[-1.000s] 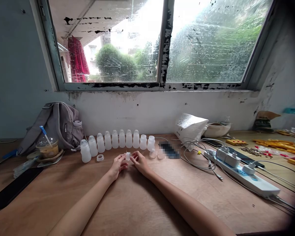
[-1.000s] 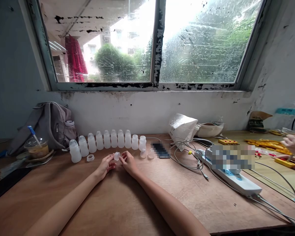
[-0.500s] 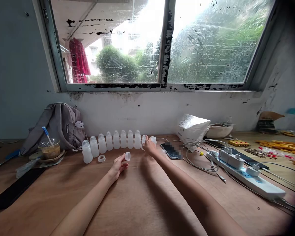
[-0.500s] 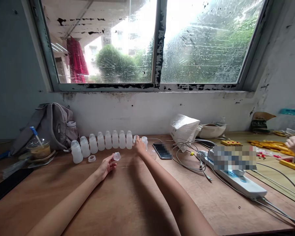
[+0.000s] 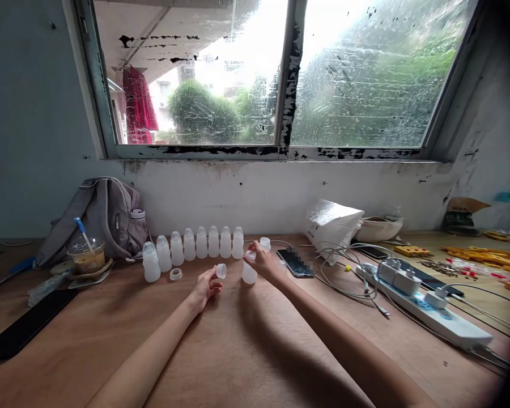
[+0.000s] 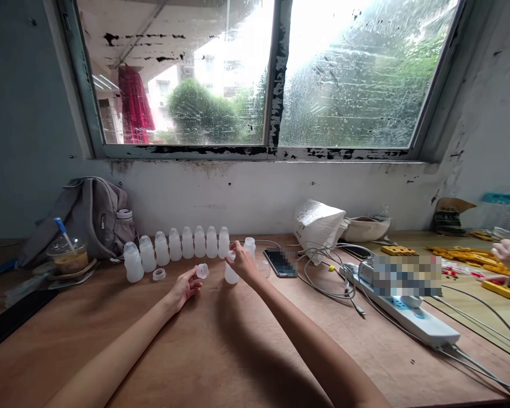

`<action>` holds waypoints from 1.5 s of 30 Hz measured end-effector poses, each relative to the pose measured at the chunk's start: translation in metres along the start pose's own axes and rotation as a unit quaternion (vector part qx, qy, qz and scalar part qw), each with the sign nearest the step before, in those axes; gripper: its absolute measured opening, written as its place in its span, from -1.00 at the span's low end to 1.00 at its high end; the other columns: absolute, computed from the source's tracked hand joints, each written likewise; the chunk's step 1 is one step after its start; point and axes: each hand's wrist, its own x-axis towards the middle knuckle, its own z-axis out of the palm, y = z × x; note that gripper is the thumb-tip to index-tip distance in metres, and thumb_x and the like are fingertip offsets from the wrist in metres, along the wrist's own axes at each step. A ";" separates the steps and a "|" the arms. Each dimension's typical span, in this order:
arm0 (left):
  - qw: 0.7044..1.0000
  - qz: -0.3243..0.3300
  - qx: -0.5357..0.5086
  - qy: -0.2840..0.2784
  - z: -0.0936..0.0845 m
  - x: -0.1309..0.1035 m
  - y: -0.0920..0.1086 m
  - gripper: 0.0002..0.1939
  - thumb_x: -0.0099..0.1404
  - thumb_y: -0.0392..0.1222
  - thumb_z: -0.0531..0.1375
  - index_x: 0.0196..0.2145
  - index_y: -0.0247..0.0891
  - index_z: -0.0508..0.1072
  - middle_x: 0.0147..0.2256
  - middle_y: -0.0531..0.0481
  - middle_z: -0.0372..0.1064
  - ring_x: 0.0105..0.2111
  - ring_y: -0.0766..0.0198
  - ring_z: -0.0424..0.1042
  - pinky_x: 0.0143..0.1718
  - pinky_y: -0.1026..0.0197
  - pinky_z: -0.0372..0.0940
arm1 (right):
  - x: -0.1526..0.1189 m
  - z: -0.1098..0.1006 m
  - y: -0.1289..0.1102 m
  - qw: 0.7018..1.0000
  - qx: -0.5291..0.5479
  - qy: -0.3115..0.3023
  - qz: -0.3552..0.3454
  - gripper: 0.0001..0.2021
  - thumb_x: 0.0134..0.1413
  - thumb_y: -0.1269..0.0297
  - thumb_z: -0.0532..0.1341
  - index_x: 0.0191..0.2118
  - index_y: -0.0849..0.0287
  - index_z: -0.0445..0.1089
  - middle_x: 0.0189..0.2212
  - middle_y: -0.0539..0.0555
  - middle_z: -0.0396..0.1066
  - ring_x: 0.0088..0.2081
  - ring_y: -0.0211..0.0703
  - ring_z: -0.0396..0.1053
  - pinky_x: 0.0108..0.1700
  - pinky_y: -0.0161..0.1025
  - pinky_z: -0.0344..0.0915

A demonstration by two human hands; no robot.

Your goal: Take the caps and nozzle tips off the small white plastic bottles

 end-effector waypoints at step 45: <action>0.964 0.138 0.224 0.020 0.016 -0.014 -0.014 -0.54 0.12 0.19 -0.03 -0.66 -0.25 0.20 -0.84 0.17 0.01 -0.83 0.45 -0.04 -0.82 0.37 -0.11 | -0.076 0.013 -0.006 0.968 -0.102 0.008 -0.229 -0.43 -0.21 0.46 0.16 0.04 0.11 0.13 -0.19 0.14 0.22 -0.16 -0.05 0.14 -0.11 -0.09 0.18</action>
